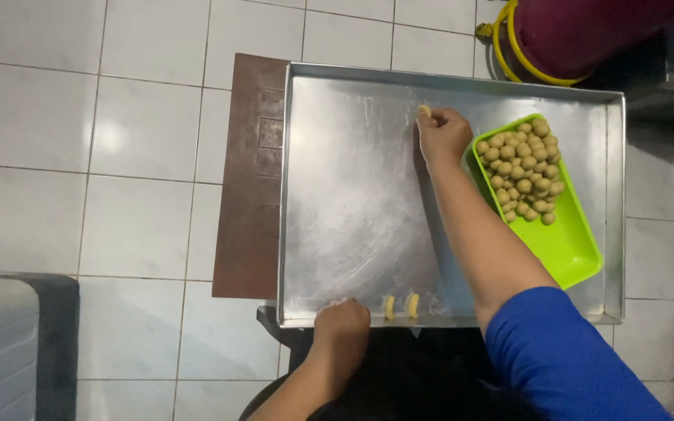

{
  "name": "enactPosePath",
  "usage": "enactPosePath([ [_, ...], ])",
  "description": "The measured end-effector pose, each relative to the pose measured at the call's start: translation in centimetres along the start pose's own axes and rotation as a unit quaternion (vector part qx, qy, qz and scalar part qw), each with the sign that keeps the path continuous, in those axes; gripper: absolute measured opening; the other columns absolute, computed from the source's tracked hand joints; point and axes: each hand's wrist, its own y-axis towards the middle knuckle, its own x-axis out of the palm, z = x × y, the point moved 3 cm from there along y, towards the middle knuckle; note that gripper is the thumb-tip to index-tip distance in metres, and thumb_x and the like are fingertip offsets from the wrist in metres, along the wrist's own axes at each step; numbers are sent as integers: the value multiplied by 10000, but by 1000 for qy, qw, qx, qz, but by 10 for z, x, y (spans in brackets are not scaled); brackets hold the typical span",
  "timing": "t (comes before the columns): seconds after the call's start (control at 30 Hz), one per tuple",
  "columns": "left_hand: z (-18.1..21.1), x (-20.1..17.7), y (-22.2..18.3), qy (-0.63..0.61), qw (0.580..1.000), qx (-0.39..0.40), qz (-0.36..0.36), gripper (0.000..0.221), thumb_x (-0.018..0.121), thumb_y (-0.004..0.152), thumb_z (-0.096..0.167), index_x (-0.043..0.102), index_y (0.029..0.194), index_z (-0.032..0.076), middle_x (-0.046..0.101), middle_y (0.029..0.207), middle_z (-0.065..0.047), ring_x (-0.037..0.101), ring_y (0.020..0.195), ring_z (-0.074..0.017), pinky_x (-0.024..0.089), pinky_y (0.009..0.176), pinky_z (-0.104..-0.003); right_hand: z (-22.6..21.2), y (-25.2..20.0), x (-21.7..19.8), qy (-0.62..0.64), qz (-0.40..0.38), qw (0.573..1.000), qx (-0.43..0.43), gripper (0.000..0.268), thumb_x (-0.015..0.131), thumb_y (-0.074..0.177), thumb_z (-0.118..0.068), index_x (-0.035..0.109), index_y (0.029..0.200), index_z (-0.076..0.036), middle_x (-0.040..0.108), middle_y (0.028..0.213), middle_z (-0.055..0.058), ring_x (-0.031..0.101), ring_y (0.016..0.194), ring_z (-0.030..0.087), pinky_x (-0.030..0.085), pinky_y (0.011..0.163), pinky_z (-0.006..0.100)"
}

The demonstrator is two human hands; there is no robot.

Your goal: Shaping small dough balls into crescent-shaped cookies and arranging them on a baking tray.

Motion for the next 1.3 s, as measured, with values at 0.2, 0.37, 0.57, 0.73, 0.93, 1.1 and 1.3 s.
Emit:
enactPosePath([
  [0.2, -4, 18, 7, 75, 990, -17, 119, 168, 656, 997, 159, 750, 861, 126, 713, 812, -42, 724, 716, -196, 526, 456, -293, -4, 32, 21, -45, 15, 998, -33, 75, 735, 754, -244, 765, 708, -192, 677, 636, -75, 646, 615, 150, 512, 651, 327],
  [0.37, -9, 23, 17, 30, 997, -10, 65, 120, 694, 911, 89, 778, 848, 147, 714, 868, -66, 706, 798, -246, 554, 498, -340, -10, 36, 29, -72, 20, 997, -33, 134, 759, 760, -319, 807, 755, -194, 704, 626, -56, 672, 606, 176, 524, 643, 350],
  [0.57, -11, 42, 27, 48, 993, -20, 105, 141, 738, 801, 45, 769, 760, 176, 701, 853, -66, 696, 774, -251, 537, 485, -344, -4, 27, 15, -71, -12, 997, -14, 280, 828, 736, -389, 761, 907, -178, 662, 685, -85, 643, 646, 145, 526, 675, 331],
  [0.73, -6, 25, 14, 81, 992, -23, 94, 101, 732, 865, 143, 760, 957, 113, 706, 927, -65, 717, 820, -255, 571, 521, -342, -12, -55, -61, -31, -78, 996, -32, 143, 853, 791, -282, 748, 819, -189, 585, 633, -91, 560, 592, 69, 501, 634, 268],
  [0.93, 4, 0, -3, 52, 992, 7, 114, 150, 674, 805, 12, 778, 909, 45, 710, 845, -88, 725, 804, -272, 591, 620, -401, -8, -175, -156, -121, -359, 924, 43, 120, 795, 823, -124, 789, 901, -33, 748, 816, 170, 727, 806, 339, 550, 713, 424],
  [1.1, 5, 8, 2, -7, 994, 5, 106, 160, 666, 785, -53, 767, 899, -5, 686, 837, -174, 715, 797, -349, 592, 637, -492, 21, -236, -187, -136, -433, 891, 23, 164, 795, 823, -163, 798, 970, -91, 780, 830, 124, 744, 808, 314, 569, 717, 395],
  [1.3, 4, 4, -5, -6, 993, 17, 114, 165, 704, 781, -96, 766, 926, -48, 701, 842, -204, 724, 819, -355, 607, 675, -507, -38, -246, -200, -121, -500, 779, -357, 142, 699, 833, -38, 740, 940, -123, 746, 1044, 37, 643, 1087, 303, 488, 889, 445],
])
